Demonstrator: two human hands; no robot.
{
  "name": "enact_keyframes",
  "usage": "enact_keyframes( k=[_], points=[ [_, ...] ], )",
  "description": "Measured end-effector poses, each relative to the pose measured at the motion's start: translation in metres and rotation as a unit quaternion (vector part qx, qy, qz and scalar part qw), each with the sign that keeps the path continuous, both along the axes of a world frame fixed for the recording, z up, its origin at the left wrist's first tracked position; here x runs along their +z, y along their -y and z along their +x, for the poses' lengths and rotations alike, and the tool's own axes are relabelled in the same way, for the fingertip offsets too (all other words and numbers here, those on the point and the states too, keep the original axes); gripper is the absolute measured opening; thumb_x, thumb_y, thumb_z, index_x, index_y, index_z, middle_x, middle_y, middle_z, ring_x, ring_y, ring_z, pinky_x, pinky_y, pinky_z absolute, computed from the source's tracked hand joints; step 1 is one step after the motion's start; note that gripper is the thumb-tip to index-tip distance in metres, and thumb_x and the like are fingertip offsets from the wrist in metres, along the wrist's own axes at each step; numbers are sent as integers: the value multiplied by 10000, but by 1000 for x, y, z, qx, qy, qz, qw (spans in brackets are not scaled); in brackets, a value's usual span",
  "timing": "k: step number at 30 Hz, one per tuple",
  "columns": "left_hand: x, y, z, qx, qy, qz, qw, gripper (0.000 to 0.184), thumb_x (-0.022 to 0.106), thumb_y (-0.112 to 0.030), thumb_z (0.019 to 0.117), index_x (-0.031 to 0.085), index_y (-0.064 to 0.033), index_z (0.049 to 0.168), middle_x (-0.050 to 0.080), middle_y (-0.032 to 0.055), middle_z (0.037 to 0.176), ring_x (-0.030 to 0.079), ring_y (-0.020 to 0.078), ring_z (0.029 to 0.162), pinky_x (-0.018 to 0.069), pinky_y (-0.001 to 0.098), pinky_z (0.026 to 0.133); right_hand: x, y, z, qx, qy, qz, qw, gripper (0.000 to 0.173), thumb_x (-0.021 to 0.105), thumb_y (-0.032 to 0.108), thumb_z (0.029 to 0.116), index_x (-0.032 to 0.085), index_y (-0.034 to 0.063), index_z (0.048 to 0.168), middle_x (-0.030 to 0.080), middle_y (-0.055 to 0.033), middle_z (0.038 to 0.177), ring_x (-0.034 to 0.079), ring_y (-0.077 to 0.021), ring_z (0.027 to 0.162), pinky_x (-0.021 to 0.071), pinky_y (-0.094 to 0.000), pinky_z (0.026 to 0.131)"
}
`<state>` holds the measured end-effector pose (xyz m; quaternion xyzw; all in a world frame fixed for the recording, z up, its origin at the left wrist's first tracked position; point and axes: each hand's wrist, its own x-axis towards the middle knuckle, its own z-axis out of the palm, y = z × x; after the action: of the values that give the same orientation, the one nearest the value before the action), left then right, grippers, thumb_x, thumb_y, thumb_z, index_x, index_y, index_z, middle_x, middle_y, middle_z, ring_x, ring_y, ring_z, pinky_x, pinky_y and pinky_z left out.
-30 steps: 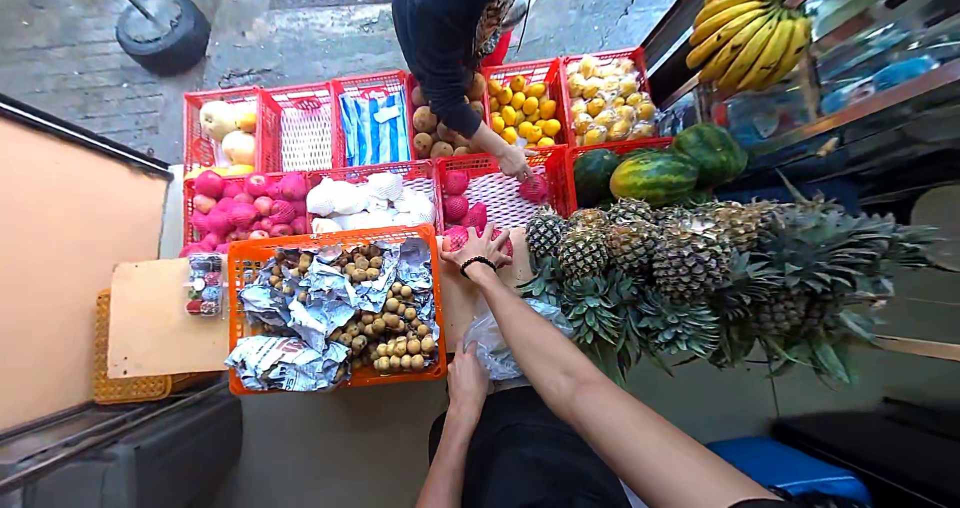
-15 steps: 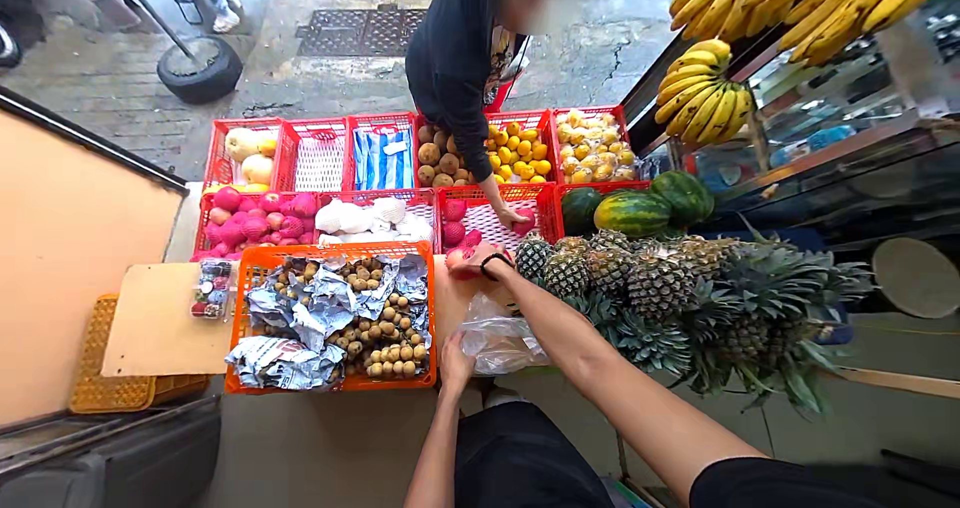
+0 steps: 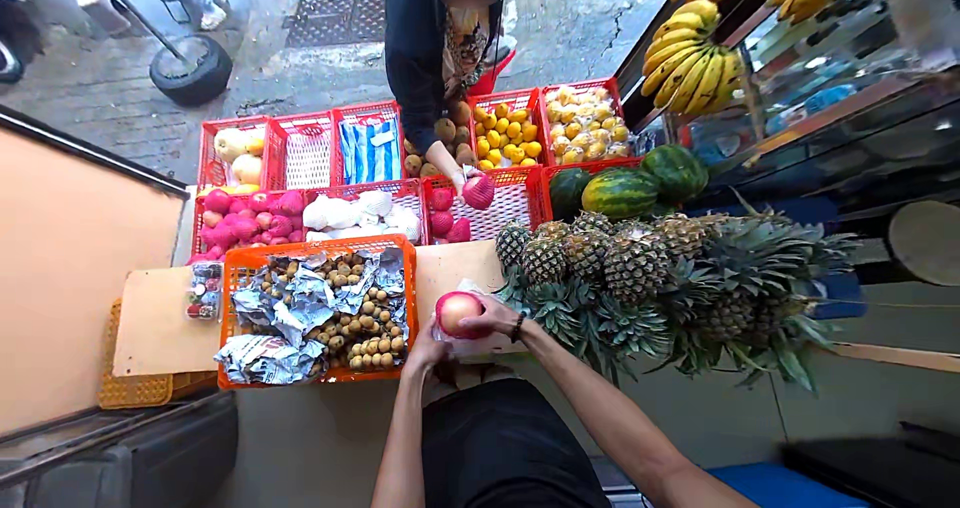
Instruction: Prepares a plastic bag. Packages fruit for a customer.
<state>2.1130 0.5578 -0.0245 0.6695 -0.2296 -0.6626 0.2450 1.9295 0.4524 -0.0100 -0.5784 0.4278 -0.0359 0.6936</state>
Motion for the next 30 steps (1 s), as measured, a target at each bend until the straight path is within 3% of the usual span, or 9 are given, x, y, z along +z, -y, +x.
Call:
enact_keyframes(
  k=[2,5,10,14,16,18,22,26,30],
  points=[
    [3,2,-8,-33,62,36,997,613,707,41,847,450,1,1401,690,169,1077,717,224,765,629,389,658,-18,7,13,132,-105,-143,975,941,801,711,671,633,123,1386,563,-97,1479,423,-289,1439,312,-517,1210],
    [-14,7,-2,-77,149,41,985,661,711,4,822,469,-33,1436,668,206,1198,727,293,915,630,489,776,-30,14,26,235,-192,-213,929,1007,751,817,610,614,216,1407,481,-49,1556,276,-358,1524,317,-664,1156],
    [-28,24,10,-150,179,-12,972,1009,776,61,706,322,-113,1590,522,209,1474,569,348,1302,496,553,1054,-57,8,34,287,-238,-240,896,1042,846,720,590,586,155,1426,423,-127,1588,260,-369,1535,308,-652,1176],
    [3,31,6,-196,243,19,950,966,752,-18,784,286,-187,1613,603,219,1359,672,374,1123,574,573,916,-30,1,47,264,-249,-222,905,985,890,555,689,512,147,1502,286,-154,1671,202,-370,1566,303,-609,1203],
    [33,39,4,-200,271,26,941,972,712,0,807,243,-229,1627,637,223,1274,725,352,950,620,536,782,-5,14,42,231,-195,-206,931,876,863,467,784,503,141,1513,340,-169,1647,299,-353,1536,303,-561,1224],
    [48,41,10,-185,275,17,943,935,673,21,820,265,-239,1619,620,207,1297,730,318,882,631,500,724,11,28,32,157,-149,-170,961,631,756,434,896,605,109,1415,543,-139,1503,498,-289,1409,388,-499,1187],
    [51,43,21,-208,257,9,944,780,676,18,849,429,-216,1551,530,153,1455,713,298,1025,632,477,800,27,53,22,-96,-236,-60,965,432,689,380,981,676,17,1215,717,-189,1172,731,-307,1034,591,-500,936],
    [43,33,23,-228,246,-20,942,766,695,9,835,448,-185,1533,538,175,1441,710,319,1035,627,496,818,23,77,43,-86,-280,-123,948,730,824,377,864,531,11,1424,637,-209,1343,627,-346,1238,476,-520,1090],
    [40,21,21,-245,259,-51,933,766,692,16,803,494,-196,1511,461,141,1544,617,330,1233,558,513,971,-15,90,73,5,-311,-103,945,1118,931,448,710,338,71,1579,523,-263,1473,530,-422,1347,429,-601,1117]
  ],
)
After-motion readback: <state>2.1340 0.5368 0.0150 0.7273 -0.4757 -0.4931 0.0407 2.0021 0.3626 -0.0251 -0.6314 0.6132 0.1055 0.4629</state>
